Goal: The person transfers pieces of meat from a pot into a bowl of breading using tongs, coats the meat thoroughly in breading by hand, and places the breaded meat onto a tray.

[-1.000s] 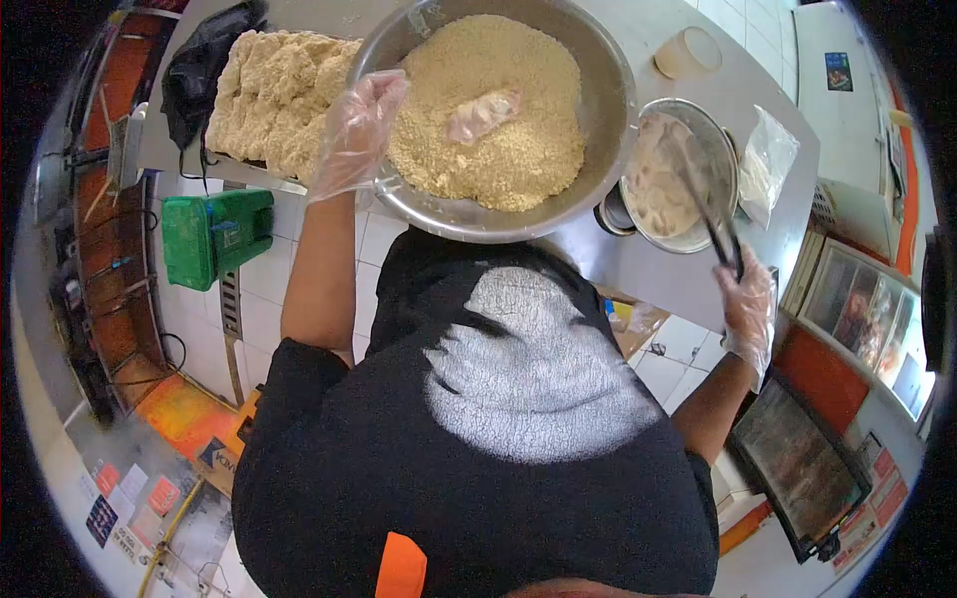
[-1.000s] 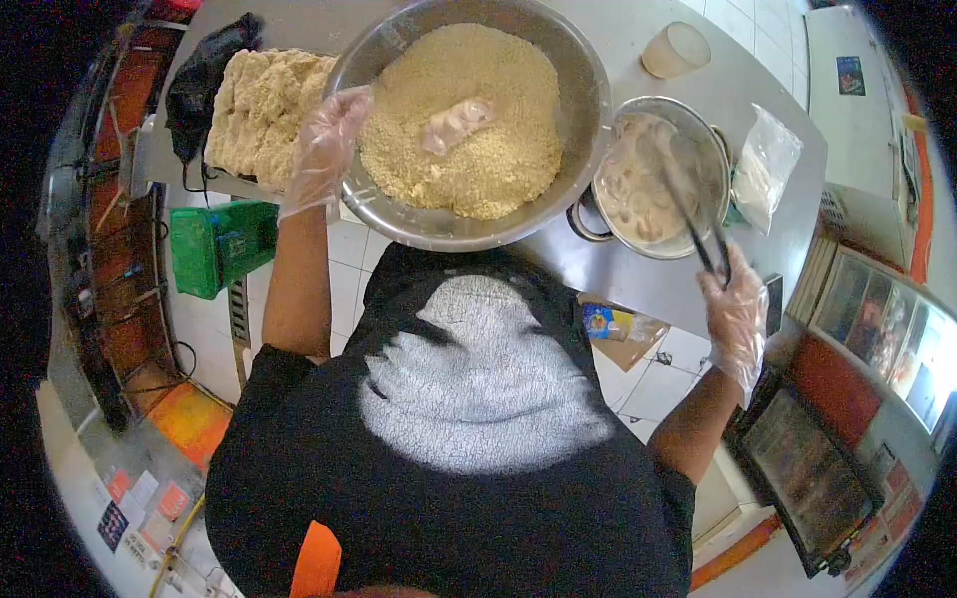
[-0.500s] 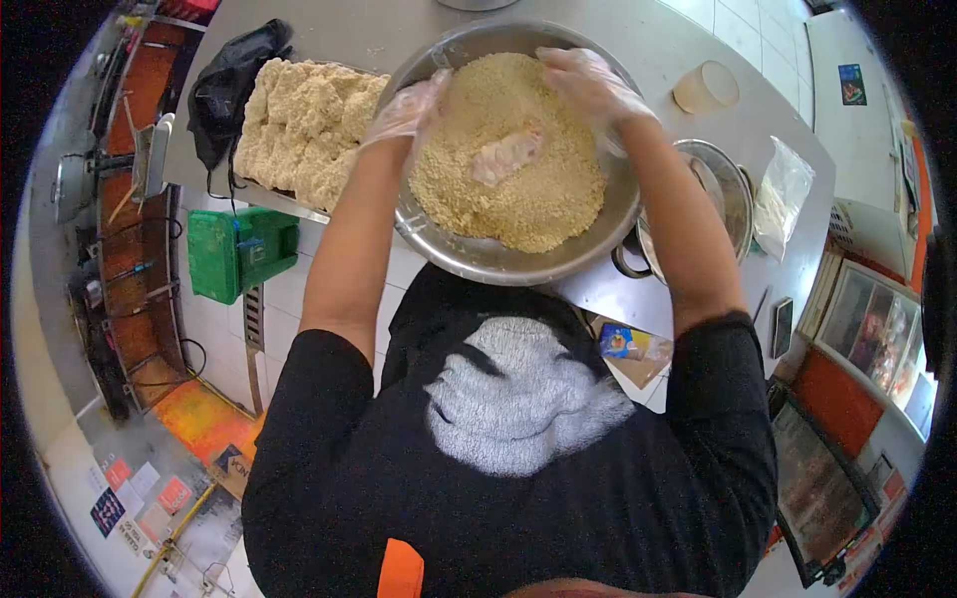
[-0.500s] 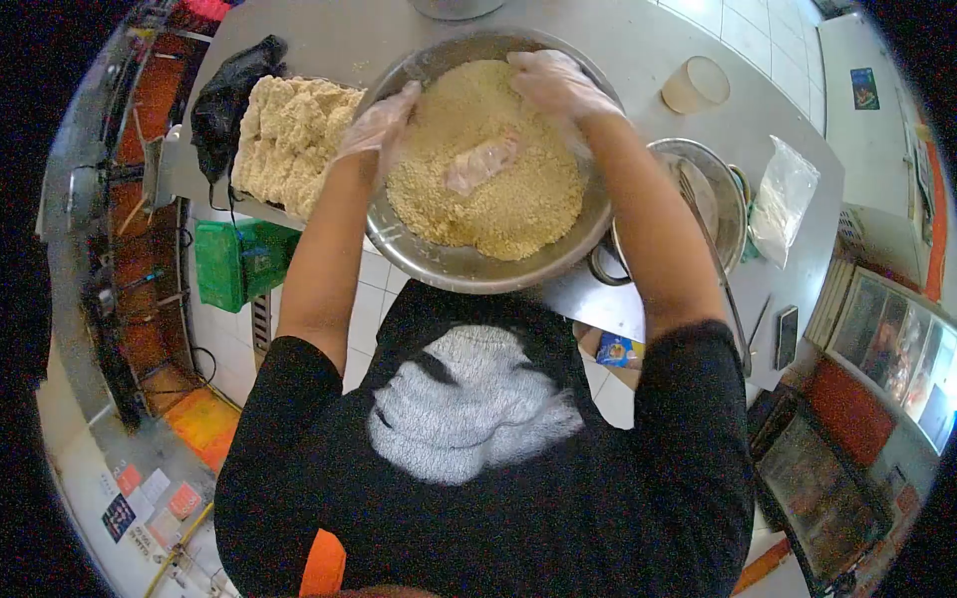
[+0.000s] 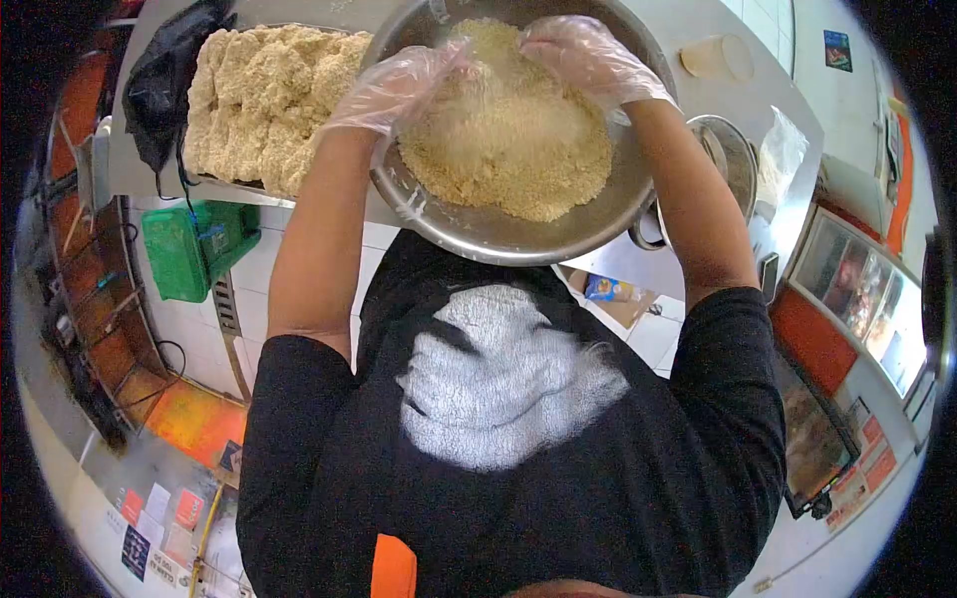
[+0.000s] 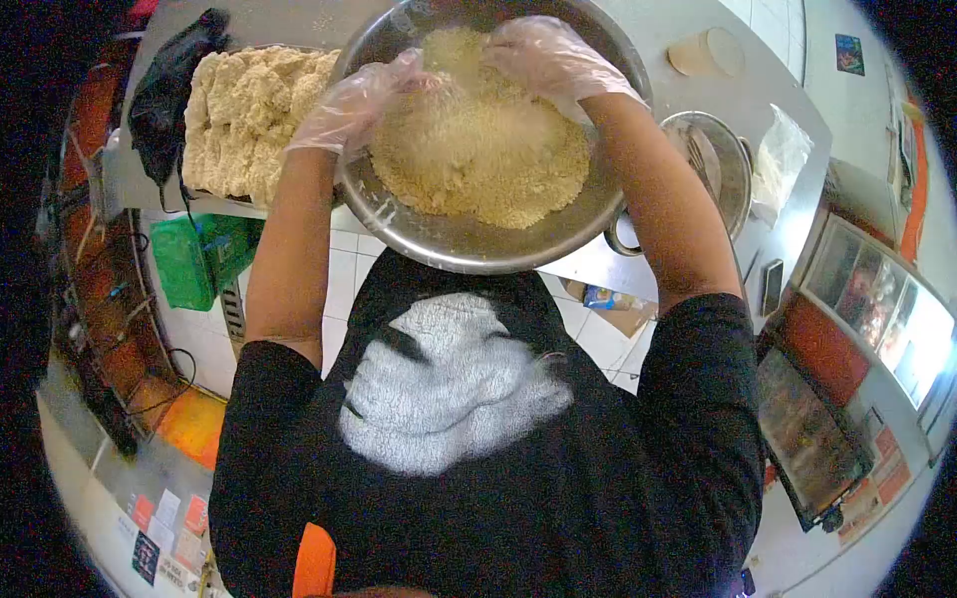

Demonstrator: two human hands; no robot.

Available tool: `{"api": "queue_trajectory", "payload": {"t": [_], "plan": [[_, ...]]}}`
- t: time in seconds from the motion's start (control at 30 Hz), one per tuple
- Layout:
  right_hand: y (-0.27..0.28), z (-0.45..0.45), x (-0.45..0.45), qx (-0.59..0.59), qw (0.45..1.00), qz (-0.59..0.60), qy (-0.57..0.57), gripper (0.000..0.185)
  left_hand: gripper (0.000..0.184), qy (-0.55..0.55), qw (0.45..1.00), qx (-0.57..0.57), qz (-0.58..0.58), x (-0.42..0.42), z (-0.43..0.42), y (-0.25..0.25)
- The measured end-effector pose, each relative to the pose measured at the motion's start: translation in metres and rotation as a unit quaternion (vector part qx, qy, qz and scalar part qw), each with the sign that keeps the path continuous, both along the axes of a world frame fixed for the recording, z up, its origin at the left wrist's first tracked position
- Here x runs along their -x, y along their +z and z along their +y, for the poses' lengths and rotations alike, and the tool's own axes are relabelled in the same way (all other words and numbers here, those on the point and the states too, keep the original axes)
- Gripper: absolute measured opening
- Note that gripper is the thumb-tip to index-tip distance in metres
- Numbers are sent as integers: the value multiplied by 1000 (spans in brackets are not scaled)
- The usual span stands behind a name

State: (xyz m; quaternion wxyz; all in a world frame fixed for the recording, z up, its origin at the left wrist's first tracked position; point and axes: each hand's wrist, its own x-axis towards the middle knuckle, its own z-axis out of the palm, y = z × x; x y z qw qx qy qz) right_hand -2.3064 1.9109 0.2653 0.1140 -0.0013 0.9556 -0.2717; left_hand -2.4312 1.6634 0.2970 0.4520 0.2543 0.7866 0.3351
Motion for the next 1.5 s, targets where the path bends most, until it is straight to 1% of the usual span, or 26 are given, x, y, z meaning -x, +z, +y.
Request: {"api": "queue_trajectory", "payload": {"t": [0.03, 0.07, 0.1, 0.13, 0.17, 0.23, 0.33, 0.4, 0.43, 0.47, 0.53, 0.6, 0.67, 0.73, 0.77, 0.83, 0.93, 0.97, 1.0, 1.03, 1.07, 1.17, 1.3, 1.4, 1.47, 1.5], "plan": [[1, 2, 2, -5, 999, 45, -6, 29, 78, -34, 999, 0, 37, 2, -1, 5], [3, 4, 5, -10, 996, 92, -12, 29, 76, -11, 999, -21, 46, 2, -2, 2], [12, -6, 8, 74, 996, -37, -28, 29, 73, 13, 998, -41, 55, 3, -3, -7], [16, -24, 11, 158, 972, -167, -44, 29, 71, 35, 996, -60, 62, 2, -5, -17], [19, -44, 15, 240, 923, -293, -61, 31, 69, 31, 991, -108, 72, 0, -9, -29], [-20, -88, 14, 153, 936, -316, 37, 30, 65, 25, 980, -176, 94, 2, -15, -42], [-38, -117, 9, 212, 888, -356, -199, 30, 60, 24, 977, -171, 128, -6, -25, -24], [-38, -113, 10, 211, 901, -334, -179, 30, 60, 46, 982, -177, 56, -12, -28, -2], [-39, -109, 11, 210, 908, -321, -170, 30, 60, 35, 980, -182, 66, -15, -31, 3], [-40, -100, 10, 179, 945, -265, -72, 30, 60, 24, 979, -187, 75, -18, -33, 7], [-44, -79, 8, 103, 976, -144, 127, 31, 60, -36, 961, -201, 186, -18, -39, 5], [-60, -77, -9, 92, 973, -210, -32, 27, 59, -13, 976, -182, 120, -20, -42, 11], [-87, -71, -18, 121, 960, -229, -108, 24, 59, 0, 983, -167, 76, -23, -43, 23], [-103, -64, -19, 160, 964, -188, -101, 22, 59, -9, 987, -152, 47, -31, -47, 40], [-97, -60, -16, 155, 972, -154, -91, 22, 59, -36, 984, -164, 66, -31, -50, 44], [-31, -57, -5, 63, 996, -46, -42, 21, 59, -81, 974, -185, 101, -32, -59, 43], [-34, -35, 24, 49, 978, -2, -202, 24, 49, -162, 943, -220, 192, -40, -73, 26], [-30, -36, 25, 23, 985, -96, -144, 25, 46, -193, 930, -228, 214, -43, -77, 24], [-24, -35, 29, -7, 979, -186, -85, 26, 39, -282, 871, -242, 321, -42, -80, 8], [-20, -35, 32, -36, 961, -273, -24, 28, 38, -268, 872, -228, 340, -45, -86, -5], [-30, -39, 32, -93, 916, -389, 35, 45, 37, -252, 873, -214, 359, -51, -87, -6], [-43, -53, 8, -65, 881, -464, 62, 68, 35, -239, 891, -168, 347, -55, -90, -5], [-23, -37, -19, 8, 936, -350, -42, 78, 41, -223, 903, -175, 322, -48, -88, -16], [18, -41, -27, -11, 961, -254, -106, 73, 45, -146, 928, -206, 273, -40, -77, -4], [84, -58, -21, -22, 964, -223, -145, 67, 49, -48, 949, -234, 205, -40, -66, -9], [79, -55, -24, -28, 980, -173, -96, 62, 50, 1, 954, -247, 169, -40, -61, -12]]}}
